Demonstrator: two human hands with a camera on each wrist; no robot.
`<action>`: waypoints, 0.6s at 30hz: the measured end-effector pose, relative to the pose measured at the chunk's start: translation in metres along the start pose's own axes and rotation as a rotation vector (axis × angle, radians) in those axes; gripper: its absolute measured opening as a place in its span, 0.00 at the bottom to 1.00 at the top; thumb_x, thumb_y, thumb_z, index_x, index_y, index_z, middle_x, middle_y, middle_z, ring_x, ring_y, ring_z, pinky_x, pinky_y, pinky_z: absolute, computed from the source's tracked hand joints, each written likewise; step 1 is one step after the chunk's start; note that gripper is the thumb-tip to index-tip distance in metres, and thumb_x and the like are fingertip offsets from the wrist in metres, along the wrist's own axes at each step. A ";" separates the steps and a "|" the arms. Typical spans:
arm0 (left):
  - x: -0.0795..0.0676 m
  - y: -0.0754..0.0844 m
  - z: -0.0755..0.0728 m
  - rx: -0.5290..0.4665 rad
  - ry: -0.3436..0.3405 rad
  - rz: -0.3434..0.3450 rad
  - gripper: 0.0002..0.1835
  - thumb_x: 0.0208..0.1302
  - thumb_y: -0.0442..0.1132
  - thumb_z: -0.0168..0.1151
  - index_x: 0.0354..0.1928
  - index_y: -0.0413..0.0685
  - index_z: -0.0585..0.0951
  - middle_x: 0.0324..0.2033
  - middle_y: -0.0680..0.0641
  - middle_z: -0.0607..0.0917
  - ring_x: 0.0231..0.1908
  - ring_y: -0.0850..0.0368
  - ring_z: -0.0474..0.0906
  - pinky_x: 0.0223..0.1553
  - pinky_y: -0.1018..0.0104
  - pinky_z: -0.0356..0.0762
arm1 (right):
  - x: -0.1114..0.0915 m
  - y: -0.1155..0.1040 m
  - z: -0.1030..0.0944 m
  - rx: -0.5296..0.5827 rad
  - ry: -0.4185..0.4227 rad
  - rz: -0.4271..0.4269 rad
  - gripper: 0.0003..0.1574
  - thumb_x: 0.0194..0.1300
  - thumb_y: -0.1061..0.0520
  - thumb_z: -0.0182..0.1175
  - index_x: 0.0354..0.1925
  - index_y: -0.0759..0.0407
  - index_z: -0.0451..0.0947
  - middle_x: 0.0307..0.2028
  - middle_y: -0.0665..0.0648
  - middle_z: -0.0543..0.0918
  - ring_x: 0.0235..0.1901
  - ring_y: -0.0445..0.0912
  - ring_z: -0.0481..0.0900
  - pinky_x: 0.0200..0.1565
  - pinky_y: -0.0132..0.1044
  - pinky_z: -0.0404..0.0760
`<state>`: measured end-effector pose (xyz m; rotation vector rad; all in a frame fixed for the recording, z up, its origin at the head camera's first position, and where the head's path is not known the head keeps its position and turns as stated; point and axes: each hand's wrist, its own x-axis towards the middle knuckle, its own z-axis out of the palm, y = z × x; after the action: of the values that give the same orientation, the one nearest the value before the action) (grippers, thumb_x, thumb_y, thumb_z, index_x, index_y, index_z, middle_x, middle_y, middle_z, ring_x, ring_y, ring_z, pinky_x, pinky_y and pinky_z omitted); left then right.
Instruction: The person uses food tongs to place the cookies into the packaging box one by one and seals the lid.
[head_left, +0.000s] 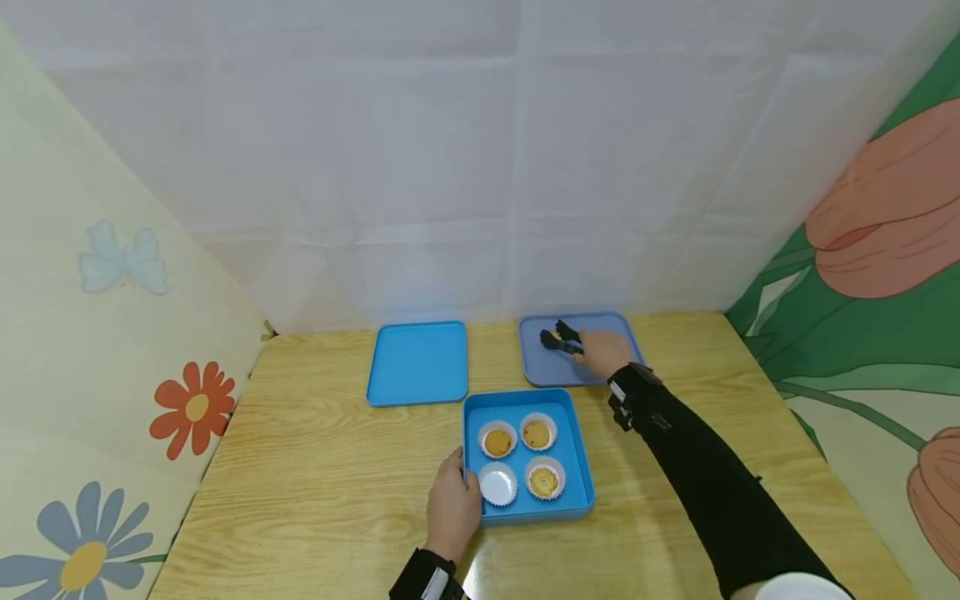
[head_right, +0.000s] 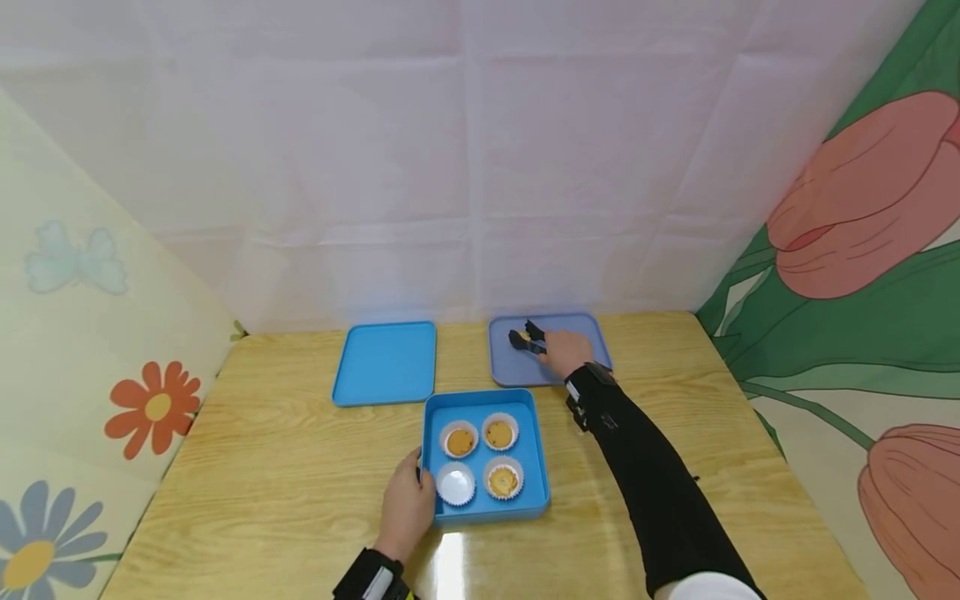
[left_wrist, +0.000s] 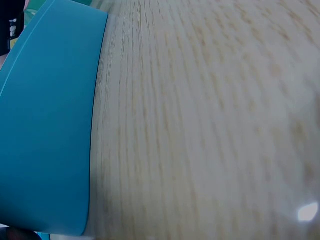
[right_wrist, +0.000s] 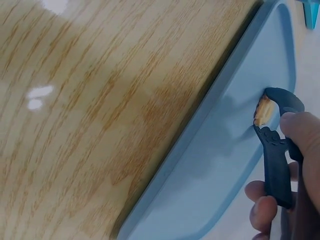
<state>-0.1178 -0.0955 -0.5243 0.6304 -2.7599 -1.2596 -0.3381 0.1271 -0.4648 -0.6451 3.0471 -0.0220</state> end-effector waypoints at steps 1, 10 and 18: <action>0.000 0.000 0.000 0.001 0.001 0.000 0.22 0.64 0.35 0.50 0.58 0.32 0.69 0.53 0.35 0.74 0.55 0.41 0.70 0.52 0.47 0.71 | 0.000 0.000 0.000 0.002 0.006 -0.005 0.26 0.59 0.47 0.60 0.48 0.65 0.75 0.20 0.59 0.75 0.19 0.50 0.73 0.20 0.42 0.74; -0.001 -0.001 0.002 0.023 0.016 0.023 0.21 0.64 0.34 0.49 0.58 0.32 0.69 0.52 0.34 0.74 0.53 0.40 0.71 0.50 0.47 0.72 | -0.004 0.007 0.005 0.030 0.029 -0.024 0.17 0.60 0.49 0.60 0.36 0.63 0.74 0.20 0.57 0.74 0.19 0.49 0.72 0.22 0.41 0.71; 0.001 -0.002 0.002 0.010 0.010 0.011 0.21 0.64 0.35 0.49 0.58 0.33 0.69 0.53 0.35 0.74 0.54 0.41 0.71 0.51 0.47 0.72 | -0.012 0.012 -0.003 0.041 0.069 -0.009 0.32 0.61 0.46 0.58 0.56 0.65 0.71 0.26 0.61 0.79 0.21 0.50 0.74 0.23 0.42 0.74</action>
<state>-0.1187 -0.0957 -0.5278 0.6202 -2.7594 -1.2381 -0.3320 0.1427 -0.4618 -0.6687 3.1007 -0.1086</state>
